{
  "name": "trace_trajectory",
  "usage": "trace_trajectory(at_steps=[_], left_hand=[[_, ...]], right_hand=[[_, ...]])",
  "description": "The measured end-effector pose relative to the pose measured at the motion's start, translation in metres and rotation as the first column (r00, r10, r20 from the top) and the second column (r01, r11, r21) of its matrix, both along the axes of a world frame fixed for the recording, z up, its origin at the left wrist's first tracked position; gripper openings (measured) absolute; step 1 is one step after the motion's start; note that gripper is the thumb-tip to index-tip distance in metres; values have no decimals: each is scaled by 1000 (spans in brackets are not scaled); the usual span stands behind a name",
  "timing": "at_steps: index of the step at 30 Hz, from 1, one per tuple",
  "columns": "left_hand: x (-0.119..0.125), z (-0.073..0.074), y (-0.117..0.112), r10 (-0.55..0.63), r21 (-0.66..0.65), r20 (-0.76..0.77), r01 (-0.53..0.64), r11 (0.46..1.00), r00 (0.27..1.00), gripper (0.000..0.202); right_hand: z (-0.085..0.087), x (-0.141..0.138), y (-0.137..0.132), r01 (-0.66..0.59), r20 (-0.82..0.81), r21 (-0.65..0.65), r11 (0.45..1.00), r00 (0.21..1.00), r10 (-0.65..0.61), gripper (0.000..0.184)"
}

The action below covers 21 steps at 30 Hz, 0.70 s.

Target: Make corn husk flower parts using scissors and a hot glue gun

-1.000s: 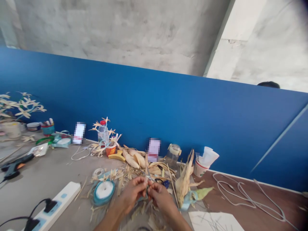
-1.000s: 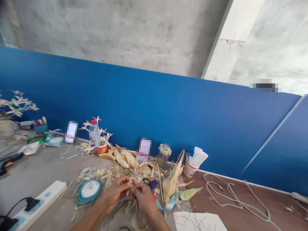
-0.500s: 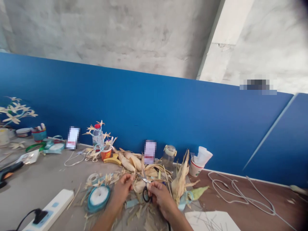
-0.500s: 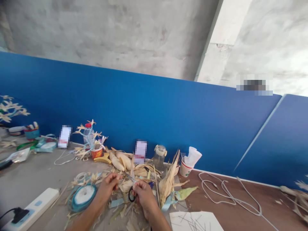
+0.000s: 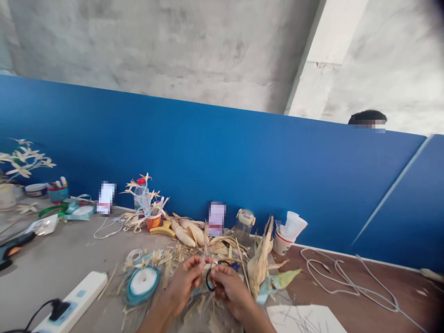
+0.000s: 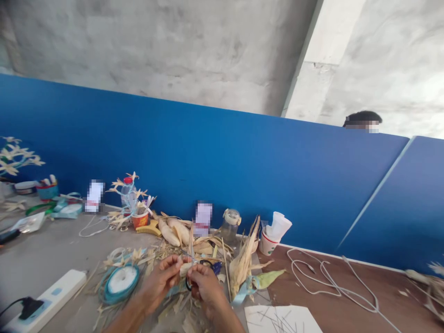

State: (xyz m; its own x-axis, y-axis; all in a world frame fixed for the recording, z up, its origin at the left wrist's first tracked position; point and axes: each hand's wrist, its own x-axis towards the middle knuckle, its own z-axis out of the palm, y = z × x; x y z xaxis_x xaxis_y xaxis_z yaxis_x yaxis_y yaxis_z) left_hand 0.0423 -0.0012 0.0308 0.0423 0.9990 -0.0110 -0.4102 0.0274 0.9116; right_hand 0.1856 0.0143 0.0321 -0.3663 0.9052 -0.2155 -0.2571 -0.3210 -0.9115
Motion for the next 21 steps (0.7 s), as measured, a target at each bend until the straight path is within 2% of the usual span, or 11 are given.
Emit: trace_trajectory(at_steps=[3,8,11,13,16,18,21], left_hand=[[3,1,-1,-22,-1,31,22,1000,999,33],[0,-6,3,32,6,-97,-32,999,995,35],[-3,-5,3,-8,14,-105,10,1000,994,36],[-4,-4,3,-46,19,-143,49,999,989,37],[-4,-4,4,-85,32,-246,96,995,965,39],[-3,-7,5,-115,49,-281,133,990,953,40],[-2,-10,4,-167,51,-234,183,982,958,41]], right_hand=[[-1,-3,-3,-32,16,-21,999,999,32,29],[2,-1,-7,-92,40,-31,995,995,93,24],[4,3,-5,-136,107,-9,991,985,136,19],[6,6,-2,-109,191,64,992,977,95,15],[6,8,1,-33,302,222,974,953,-37,9],[6,8,2,-12,324,287,958,942,-86,9],[6,8,1,-12,304,321,947,948,-91,11]])
